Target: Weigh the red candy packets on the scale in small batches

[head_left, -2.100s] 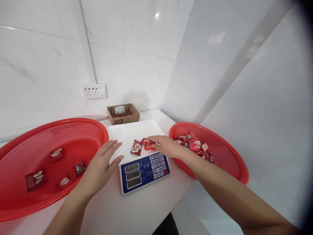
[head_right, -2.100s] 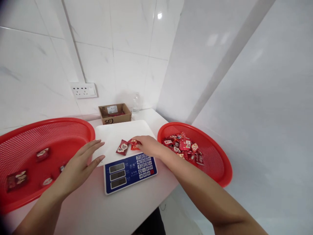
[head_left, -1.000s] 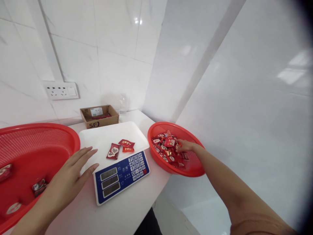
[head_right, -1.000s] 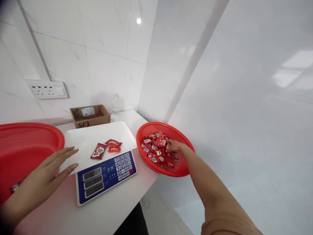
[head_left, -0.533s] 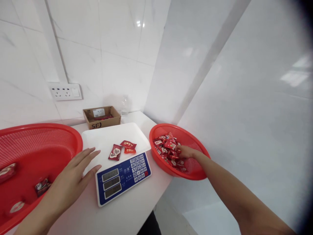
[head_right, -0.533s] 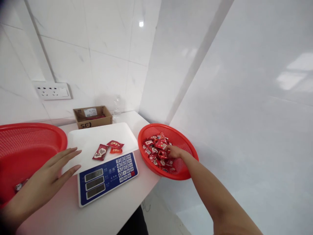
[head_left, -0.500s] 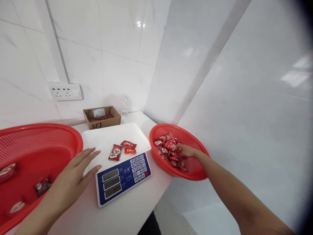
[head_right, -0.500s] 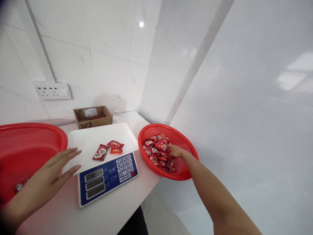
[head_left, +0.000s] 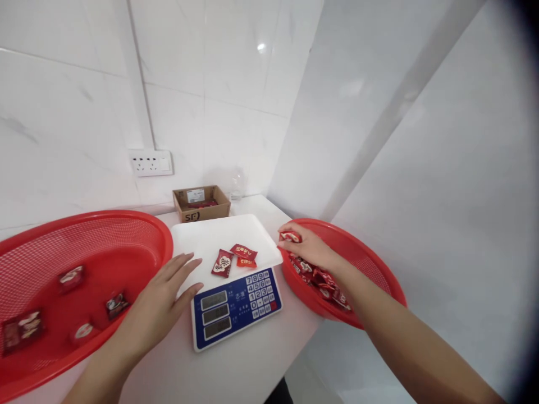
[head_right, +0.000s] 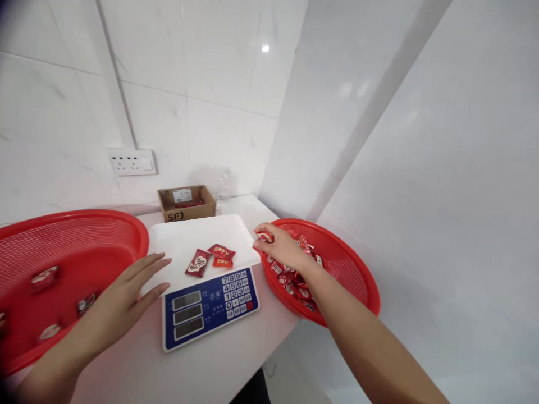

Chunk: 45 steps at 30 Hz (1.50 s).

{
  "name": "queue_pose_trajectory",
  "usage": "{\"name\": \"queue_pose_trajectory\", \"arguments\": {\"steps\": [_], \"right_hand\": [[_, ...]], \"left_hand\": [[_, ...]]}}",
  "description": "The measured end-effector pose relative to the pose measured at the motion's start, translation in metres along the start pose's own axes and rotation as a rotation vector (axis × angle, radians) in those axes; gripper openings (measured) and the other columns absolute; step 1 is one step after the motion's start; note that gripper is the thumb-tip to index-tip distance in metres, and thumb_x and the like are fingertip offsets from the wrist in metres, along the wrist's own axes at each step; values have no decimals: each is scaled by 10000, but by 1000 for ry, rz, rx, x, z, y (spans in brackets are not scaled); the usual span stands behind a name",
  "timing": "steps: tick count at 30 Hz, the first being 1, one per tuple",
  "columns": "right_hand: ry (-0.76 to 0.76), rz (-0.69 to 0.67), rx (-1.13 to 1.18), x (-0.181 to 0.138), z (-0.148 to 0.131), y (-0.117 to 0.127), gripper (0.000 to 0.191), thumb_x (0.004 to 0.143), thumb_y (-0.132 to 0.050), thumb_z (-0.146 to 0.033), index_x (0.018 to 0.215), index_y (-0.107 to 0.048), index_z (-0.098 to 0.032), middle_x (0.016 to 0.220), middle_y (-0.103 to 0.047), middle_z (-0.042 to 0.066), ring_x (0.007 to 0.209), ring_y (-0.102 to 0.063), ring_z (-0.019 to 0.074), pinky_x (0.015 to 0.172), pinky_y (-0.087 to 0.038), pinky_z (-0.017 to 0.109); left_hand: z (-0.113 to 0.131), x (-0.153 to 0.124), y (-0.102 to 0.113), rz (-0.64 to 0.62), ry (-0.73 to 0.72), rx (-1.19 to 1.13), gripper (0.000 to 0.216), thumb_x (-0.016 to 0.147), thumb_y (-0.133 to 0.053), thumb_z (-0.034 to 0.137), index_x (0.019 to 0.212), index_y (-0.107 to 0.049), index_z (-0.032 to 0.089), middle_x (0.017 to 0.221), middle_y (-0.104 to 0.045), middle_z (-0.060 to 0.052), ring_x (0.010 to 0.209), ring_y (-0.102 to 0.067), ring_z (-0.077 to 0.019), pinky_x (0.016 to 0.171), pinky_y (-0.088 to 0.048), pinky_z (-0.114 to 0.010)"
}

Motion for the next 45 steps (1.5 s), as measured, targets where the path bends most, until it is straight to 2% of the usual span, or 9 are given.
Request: {"name": "queue_pose_trajectory", "arguments": {"steps": [5,9,15,22,27,30,38,40,45], "right_hand": [[127,-229,-92,14,-38,-73,253,755,-615,-310,999,-572,-256,822,-631,-43,749,-582,147,702,-443,278],[260,-291,-185,21,-44,-99,280,746,-646,-265,1021,-592,-253,923,-640,-12,822,-581,164,749,-431,292],[259,-213,-220,27,-41,-90,313,817,-555,-218,1130,-566,-219,1129,-613,60,995,-564,194,887,-416,358],[133,-156,-157,32,-35,-78,352,849,-472,-164,1186,-531,-247,1211,-593,35,1068,-558,176,954,-409,378],[-1,-183,-64,32,-26,-83,342,881,-424,-211,1211,-511,-236,1116,-626,45,827,-644,147,776,-520,330],[-33,-206,-88,30,-25,-83,353,882,-435,-235,1230,-495,-237,1027,-649,43,714,-641,139,699,-530,314],[37,-86,-235,31,-27,-74,267,837,-546,-289,1102,-567,-265,976,-680,19,902,-623,201,814,-470,353],[80,-109,-215,29,-29,-78,275,815,-574,-262,1089,-575,-260,1044,-668,21,951,-612,202,851,-460,365],[252,-194,-173,17,-42,-89,504,738,-659,-232,1224,-531,-208,1330,-495,91,1227,-446,229,1040,-324,409]], "left_hand": [[5,-1,7,-3,-5,21,448,894,-379,472,1262,-503,247,1362,-488,-64,1252,-442,-253,985,-428,-422],[5,-2,10,19,-22,22,430,896,-392,451,1255,-508,244,1353,-497,-65,1242,-455,-245,984,-432,-406],[4,-1,9,-3,-19,7,434,896,-390,456,1270,-492,260,1375,-473,-62,1260,-433,-252,987,-428,-424],[5,-4,8,-2,-20,-9,421,894,-403,447,1273,-486,284,1379,-468,-51,1263,-430,-248,983,-434,-428],[6,-3,9,-4,-27,-1,421,896,-400,443,1271,-491,274,1379,-468,-60,1259,-435,-254,981,-434,-433],[6,-3,9,-8,-26,11,429,897,-399,439,1281,-483,268,1385,-461,-63,1266,-425,-257,992,-422,-441],[8,-3,12,12,-45,6,412,895,-425,401,1275,-492,259,1365,-485,-71,1246,-449,-258,981,-434,-440],[9,-4,12,10,-46,14,414,897,-418,409,1274,-493,255,1363,-486,-75,1246,-449,-259,979,-435,-441],[10,-4,11,-15,-48,33,425,902,-396,422,1283,-481,253,1378,-468,-73,1258,-435,-255,989,-425,-437]]}}
Point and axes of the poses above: each hand's wrist, its own x-axis towards the middle knuckle, its own y-axis out of the back of the hand, z = x × y, the point moved 6 cm from there along x, towards the middle knuckle
